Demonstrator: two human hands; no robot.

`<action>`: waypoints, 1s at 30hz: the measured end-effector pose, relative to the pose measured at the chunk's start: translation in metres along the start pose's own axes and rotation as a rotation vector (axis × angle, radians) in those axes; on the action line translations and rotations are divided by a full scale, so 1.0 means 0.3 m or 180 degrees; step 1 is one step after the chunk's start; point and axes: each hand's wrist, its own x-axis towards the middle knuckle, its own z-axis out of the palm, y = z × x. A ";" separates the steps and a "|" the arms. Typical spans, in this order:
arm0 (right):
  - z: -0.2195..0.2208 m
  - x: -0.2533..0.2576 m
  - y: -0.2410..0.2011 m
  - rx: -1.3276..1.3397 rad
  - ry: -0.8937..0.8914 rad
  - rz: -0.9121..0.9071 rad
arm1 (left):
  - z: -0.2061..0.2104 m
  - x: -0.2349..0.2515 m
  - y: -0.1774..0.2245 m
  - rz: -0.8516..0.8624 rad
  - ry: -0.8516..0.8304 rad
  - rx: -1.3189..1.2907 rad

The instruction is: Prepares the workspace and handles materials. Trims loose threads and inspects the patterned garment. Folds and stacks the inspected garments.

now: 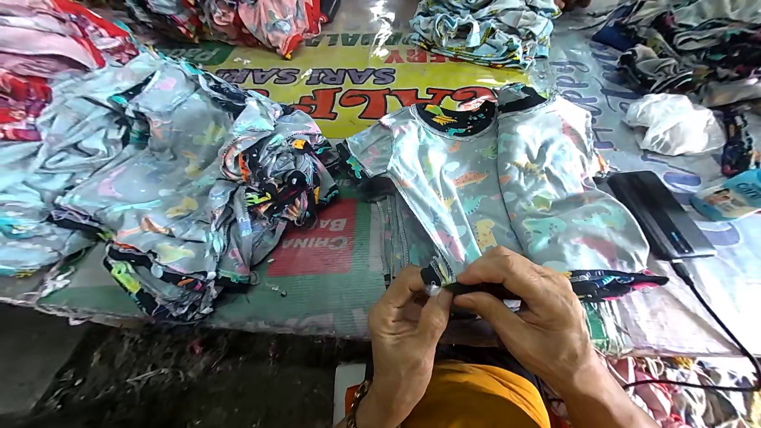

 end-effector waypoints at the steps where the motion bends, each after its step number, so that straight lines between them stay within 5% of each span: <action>1: 0.001 0.002 0.000 -0.0005 0.0007 -0.0033 | -0.001 0.000 0.000 -0.0013 0.0008 -0.0024; 7: 0.010 -0.002 0.004 -0.0131 -0.0242 -0.0027 | -0.022 0.007 0.006 0.0142 -0.0108 0.0206; 14: 0.009 0.019 -0.012 -0.0445 -0.0052 -0.0207 | -0.117 0.165 0.106 0.0989 -0.1372 0.4370; 16: 0.025 0.038 -0.034 -0.0583 -0.0187 -0.0267 | -0.111 0.233 0.104 0.1165 -0.1767 0.5004; 20: -0.013 0.040 -0.064 -0.0807 0.0197 -0.0402 | -0.081 0.419 0.085 0.1209 -0.1765 0.4673; 25: -0.194 -0.050 -0.053 -0.0694 0.1538 -0.0083 | 0.227 0.634 -0.005 0.1338 -0.1945 0.4139; 30: -0.293 -0.111 -0.091 -0.0830 0.2095 0.0008 | 0.449 0.570 -0.303 0.1323 -0.3280 0.4461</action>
